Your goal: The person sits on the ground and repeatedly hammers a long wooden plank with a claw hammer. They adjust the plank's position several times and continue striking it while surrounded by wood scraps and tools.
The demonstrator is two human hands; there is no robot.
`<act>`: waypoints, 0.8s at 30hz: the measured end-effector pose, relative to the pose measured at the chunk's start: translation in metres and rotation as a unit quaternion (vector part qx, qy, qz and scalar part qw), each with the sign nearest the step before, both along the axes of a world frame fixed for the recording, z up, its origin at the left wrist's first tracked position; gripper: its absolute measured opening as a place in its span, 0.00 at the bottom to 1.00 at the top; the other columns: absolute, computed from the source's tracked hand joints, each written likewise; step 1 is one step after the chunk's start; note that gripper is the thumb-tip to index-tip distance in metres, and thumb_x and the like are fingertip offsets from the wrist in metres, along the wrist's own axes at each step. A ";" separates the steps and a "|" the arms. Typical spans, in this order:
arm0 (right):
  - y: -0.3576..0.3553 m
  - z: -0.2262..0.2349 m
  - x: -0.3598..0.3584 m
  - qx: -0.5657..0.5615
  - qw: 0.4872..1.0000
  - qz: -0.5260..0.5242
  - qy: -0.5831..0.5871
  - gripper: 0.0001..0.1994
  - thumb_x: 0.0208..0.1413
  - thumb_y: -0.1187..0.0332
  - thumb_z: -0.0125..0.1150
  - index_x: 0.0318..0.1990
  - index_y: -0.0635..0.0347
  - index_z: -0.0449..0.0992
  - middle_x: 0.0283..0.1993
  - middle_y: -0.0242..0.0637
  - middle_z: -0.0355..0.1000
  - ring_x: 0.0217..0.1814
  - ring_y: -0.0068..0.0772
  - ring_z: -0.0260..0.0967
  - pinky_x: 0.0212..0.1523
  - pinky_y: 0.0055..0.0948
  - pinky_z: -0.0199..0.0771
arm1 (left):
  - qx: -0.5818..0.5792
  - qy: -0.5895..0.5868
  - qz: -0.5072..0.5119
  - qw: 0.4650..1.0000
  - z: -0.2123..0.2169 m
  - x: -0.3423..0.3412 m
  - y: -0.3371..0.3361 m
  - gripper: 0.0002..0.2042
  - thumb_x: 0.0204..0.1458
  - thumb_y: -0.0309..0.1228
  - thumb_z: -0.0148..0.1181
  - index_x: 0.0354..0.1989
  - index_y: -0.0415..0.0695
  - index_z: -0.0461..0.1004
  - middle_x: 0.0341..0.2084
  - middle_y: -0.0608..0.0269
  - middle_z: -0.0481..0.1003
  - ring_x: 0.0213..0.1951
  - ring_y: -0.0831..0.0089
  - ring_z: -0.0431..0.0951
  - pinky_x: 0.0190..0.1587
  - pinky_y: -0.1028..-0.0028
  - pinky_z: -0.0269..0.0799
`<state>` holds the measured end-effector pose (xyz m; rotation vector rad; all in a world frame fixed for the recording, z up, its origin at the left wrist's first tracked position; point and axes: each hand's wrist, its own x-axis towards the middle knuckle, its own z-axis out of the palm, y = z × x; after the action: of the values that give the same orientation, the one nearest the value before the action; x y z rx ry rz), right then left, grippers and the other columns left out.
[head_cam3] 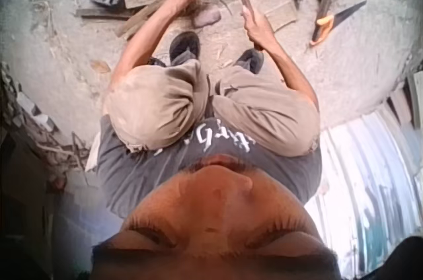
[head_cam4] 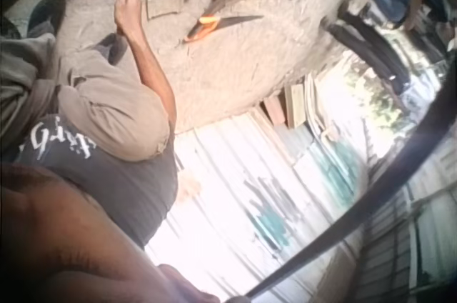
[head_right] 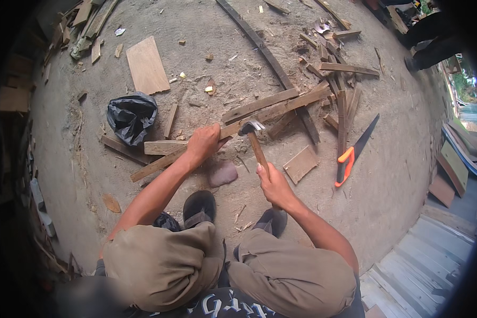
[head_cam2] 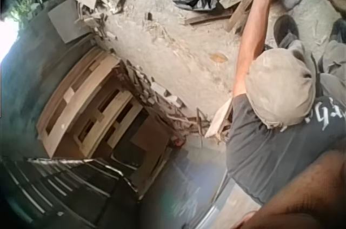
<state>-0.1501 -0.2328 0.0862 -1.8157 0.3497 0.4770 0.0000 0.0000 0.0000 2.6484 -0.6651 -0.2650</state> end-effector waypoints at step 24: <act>0.011 0.146 0.070 0.177 0.953 -0.030 -0.243 0.25 0.74 0.47 0.36 0.54 0.62 0.65 0.22 0.22 0.56 0.17 0.08 0.48 0.17 0.14 0.49 | 0.016 -0.023 -0.003 1.000 0.003 0.002 0.011 0.25 0.56 0.52 0.64 0.32 0.37 0.71 0.23 0.46 0.78 0.29 0.49 0.81 0.38 0.56 0.74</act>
<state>-0.0805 -0.2213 0.2321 -1.5023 -0.0250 0.0328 0.0019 0.0113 0.0031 2.6911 -0.6894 -0.2193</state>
